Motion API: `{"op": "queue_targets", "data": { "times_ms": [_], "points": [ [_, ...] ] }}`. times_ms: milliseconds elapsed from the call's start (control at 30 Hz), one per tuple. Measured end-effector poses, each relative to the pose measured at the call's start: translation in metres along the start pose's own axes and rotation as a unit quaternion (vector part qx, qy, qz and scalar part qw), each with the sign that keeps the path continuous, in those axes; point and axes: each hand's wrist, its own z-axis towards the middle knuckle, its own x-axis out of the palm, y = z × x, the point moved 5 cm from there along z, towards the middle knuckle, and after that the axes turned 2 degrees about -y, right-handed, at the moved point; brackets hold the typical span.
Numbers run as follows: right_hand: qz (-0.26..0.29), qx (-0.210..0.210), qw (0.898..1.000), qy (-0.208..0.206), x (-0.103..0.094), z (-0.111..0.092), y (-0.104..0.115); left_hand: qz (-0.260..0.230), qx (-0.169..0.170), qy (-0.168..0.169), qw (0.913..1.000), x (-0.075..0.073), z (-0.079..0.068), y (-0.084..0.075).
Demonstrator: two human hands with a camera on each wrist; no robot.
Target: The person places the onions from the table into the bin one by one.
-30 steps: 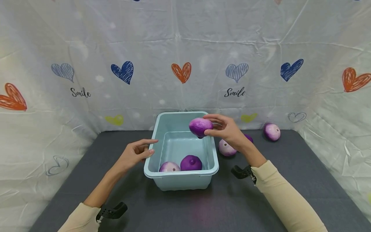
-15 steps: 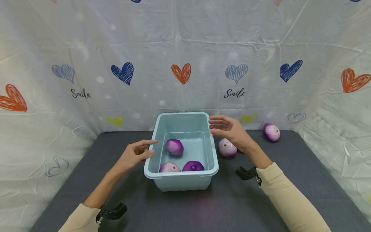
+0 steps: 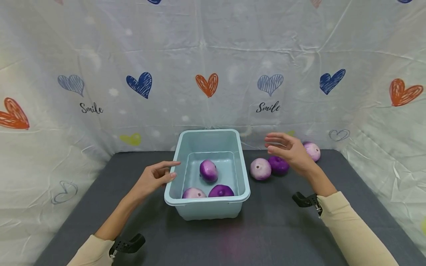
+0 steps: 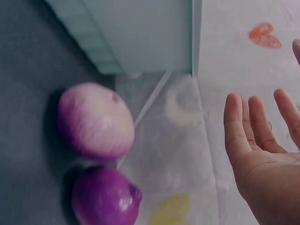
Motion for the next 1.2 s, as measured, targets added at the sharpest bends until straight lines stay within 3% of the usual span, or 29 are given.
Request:
{"op": "queue_targets", "data": {
  "times_ms": [300, 433, 600, 733, 1000, 1200],
  "points": [
    [-0.073, 0.016, 0.997, -0.030, -0.036, -0.023, -0.016, 0.003, 0.001, 0.000, 1.0000, -0.001, -0.003, -0.001],
    [-0.106, 0.020, 0.992, -0.067, -0.057, -0.035, -0.027, 0.001, 0.001, 0.001, 1.0000, -0.001, -0.003, 0.000],
    [-0.166, 0.036, 0.973, -0.154, -0.086, -0.050, -0.040, 0.000, 0.003, 0.001, 1.0000, -0.001, -0.003, 0.000],
    [-0.207, 0.057, 0.956, -0.199, -0.106, -0.059, -0.048, 0.002, 0.002, 0.001, 1.0000, -0.001, -0.002, 0.000],
    [-0.239, 0.080, 0.943, -0.218, -0.129, -0.060, -0.065, -0.001, -0.002, 0.002, 1.0000, 0.000, -0.002, 0.000],
    [-0.279, 0.055, 0.937, -0.204, -0.140, -0.056, -0.078, 0.000, -0.013, -0.001, 0.9999, 0.000, -0.003, -0.002]
  ]
}}
